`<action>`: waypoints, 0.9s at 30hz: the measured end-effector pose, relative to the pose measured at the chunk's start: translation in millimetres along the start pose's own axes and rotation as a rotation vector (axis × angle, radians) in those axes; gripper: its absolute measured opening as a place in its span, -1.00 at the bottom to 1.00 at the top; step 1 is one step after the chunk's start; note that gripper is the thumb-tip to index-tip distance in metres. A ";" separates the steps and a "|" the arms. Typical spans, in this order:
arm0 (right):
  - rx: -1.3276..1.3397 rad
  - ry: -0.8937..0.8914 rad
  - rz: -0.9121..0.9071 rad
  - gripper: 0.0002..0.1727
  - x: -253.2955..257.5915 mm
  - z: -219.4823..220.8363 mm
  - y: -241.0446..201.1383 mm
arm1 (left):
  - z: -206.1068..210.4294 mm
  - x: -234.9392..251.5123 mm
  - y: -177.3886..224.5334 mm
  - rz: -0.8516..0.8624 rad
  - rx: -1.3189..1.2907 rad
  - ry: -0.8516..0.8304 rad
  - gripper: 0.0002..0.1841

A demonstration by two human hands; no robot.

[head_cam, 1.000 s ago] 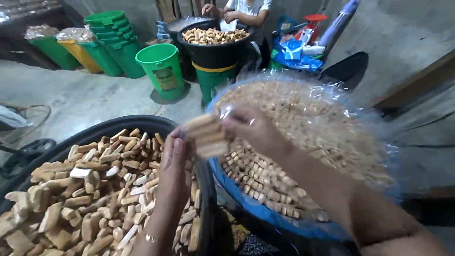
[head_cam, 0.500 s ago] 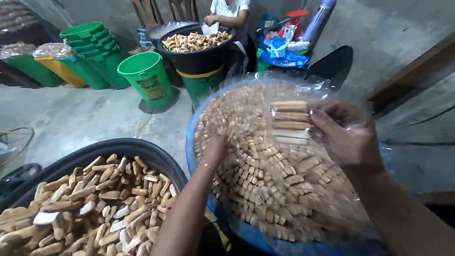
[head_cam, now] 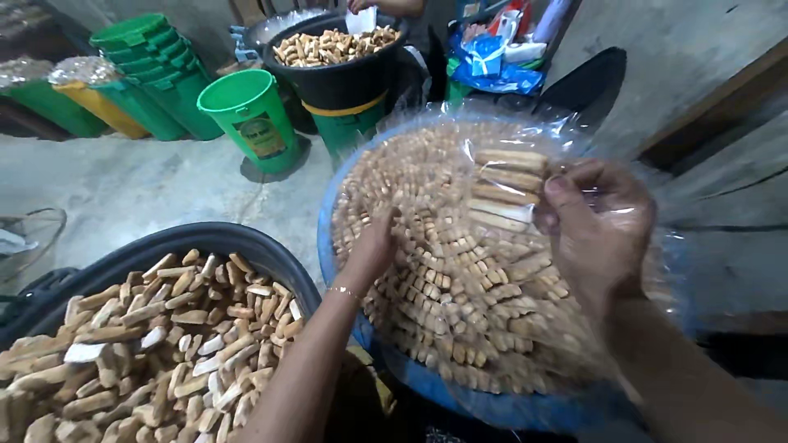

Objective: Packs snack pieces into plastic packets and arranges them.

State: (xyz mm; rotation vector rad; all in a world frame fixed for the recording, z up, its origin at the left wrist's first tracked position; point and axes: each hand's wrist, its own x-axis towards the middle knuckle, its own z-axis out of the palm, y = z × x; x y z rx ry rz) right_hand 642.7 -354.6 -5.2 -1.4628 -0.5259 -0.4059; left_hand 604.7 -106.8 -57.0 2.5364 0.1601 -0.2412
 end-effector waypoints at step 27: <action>-0.743 -1.542 0.018 -0.67 35.2 149.4 72.3 | 35.0 -15.1 0.1 -0.317 0.213 -0.312 -0.36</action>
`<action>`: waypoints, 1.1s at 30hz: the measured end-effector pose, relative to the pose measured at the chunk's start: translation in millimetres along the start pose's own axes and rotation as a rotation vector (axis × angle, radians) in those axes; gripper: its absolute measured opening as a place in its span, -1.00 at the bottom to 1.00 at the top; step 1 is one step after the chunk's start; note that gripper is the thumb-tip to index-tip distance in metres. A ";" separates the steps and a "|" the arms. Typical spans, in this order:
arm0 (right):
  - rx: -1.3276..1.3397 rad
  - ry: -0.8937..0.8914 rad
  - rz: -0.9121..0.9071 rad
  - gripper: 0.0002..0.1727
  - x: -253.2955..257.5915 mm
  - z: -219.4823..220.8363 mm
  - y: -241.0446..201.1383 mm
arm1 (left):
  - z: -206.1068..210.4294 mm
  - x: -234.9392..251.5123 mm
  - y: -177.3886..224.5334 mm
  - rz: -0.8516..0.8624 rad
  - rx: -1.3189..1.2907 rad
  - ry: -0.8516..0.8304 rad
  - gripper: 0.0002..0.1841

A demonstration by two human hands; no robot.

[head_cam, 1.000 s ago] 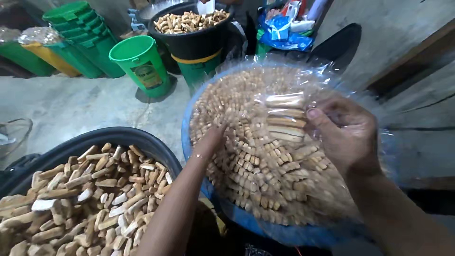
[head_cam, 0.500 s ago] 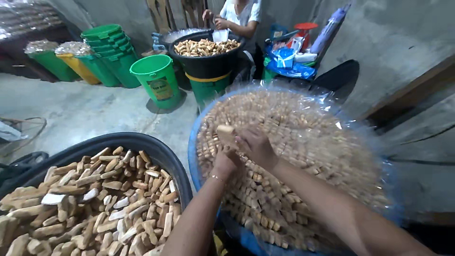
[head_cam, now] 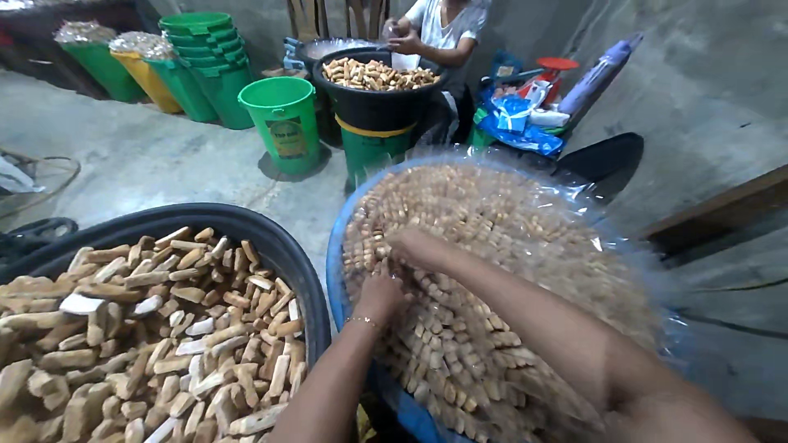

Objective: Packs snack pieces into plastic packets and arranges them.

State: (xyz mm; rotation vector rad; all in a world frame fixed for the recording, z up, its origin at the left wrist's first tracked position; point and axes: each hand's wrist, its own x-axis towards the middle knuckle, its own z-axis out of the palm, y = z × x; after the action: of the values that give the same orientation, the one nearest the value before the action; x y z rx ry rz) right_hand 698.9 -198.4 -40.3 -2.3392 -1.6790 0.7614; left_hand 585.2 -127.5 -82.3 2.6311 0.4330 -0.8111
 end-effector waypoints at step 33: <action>-0.261 -0.141 -0.345 -0.65 35.5 22.3 -183.4 | 183.8 -469.2 -197.0 -0.511 -0.167 0.257 -0.45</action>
State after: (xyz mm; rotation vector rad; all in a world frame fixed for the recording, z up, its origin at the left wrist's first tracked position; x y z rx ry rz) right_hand 542.8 -104.1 5.6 -2.0942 -2.2869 0.6868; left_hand 51.1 -114.2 3.3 2.4992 1.2220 -0.5389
